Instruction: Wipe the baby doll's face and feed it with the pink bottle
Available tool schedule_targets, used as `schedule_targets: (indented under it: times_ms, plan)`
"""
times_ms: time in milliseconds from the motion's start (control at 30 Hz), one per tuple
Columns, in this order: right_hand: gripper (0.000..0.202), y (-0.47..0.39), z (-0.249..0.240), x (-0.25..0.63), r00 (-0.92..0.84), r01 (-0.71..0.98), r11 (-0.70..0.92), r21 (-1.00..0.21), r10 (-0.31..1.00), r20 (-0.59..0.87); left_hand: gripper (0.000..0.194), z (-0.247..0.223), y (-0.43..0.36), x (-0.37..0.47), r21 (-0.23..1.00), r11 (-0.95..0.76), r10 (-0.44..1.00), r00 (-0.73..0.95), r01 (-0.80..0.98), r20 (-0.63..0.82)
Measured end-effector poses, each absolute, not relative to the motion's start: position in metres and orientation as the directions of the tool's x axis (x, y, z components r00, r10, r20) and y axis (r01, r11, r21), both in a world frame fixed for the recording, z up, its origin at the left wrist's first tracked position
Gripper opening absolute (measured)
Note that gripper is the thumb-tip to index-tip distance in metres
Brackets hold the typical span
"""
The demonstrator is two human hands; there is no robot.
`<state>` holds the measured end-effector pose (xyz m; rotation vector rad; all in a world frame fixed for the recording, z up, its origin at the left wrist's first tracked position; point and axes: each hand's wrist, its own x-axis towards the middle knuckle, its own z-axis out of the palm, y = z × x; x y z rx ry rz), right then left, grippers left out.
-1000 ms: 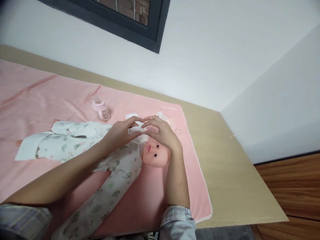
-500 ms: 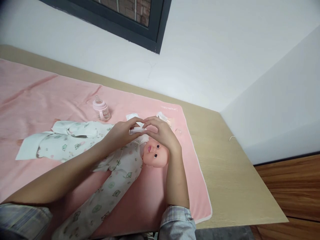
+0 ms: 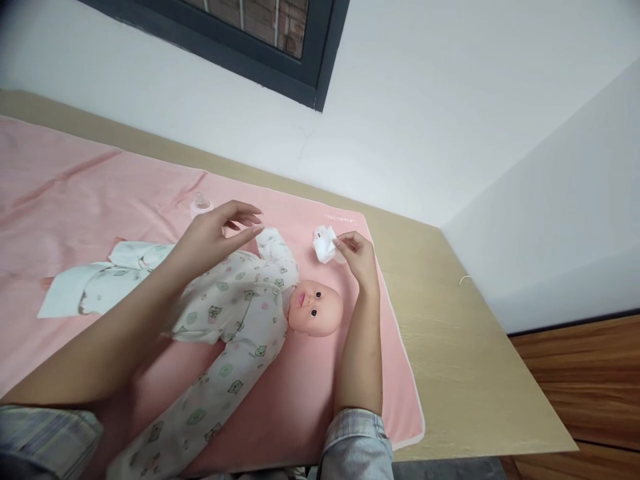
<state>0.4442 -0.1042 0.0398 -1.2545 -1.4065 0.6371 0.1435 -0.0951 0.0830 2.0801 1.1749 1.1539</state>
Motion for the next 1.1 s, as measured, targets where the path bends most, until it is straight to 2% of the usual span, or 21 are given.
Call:
schedule_targets:
  times_ms: [167,300,433,567,700,800,933,1100]
  plan:
    - [0.033,-0.098,0.028,0.461,0.300,0.454,0.193,-0.870,0.886,0.353,0.030,0.090,-0.085,0.121,0.754,-0.498,0.865,0.178,0.429,0.470]
    - [0.040,-0.096,0.016,0.471,0.319,0.583,0.129,-0.802,0.871,0.373,0.026,0.096,-0.080,0.102,0.762,-0.469,0.870,0.088,0.447,0.484]
    - [0.032,-0.087,0.005,0.477,0.286,0.627,0.097,-0.773,0.894,0.344,0.022,0.100,-0.078,0.087,0.780,-0.442,0.875,0.021,0.442,0.484]
    - [0.034,-0.075,0.006,0.474,0.287,0.588,0.065,-0.806,0.915,0.283,0.021,0.101,-0.076,0.076,0.802,-0.404,0.890,-0.014,0.440,0.456]
    - [0.049,-0.062,0.010,0.466,0.240,0.436,0.120,-0.892,0.940,0.244,0.021,0.100,-0.072,0.069,0.803,-0.352,0.913,-0.011,0.481,0.407]
    - [0.053,-0.053,0.006,0.465,0.252,0.359,0.047,-0.932,0.957,0.145,0.020,0.100,-0.070,0.065,0.792,-0.325,0.920,-0.021,0.516,0.391]
    - [0.048,-0.050,-0.009,0.471,0.335,0.409,-0.082,-0.909,0.940,0.065,0.019,0.100,-0.069,0.061,0.783,-0.305,0.926,-0.022,0.542,0.376]
    - [0.040,-0.059,-0.016,0.477,0.449,0.500,-0.080,-0.862,0.876,0.179,0.020,0.097,-0.063,0.056,0.774,-0.282,0.930,-0.036,0.567,0.365]
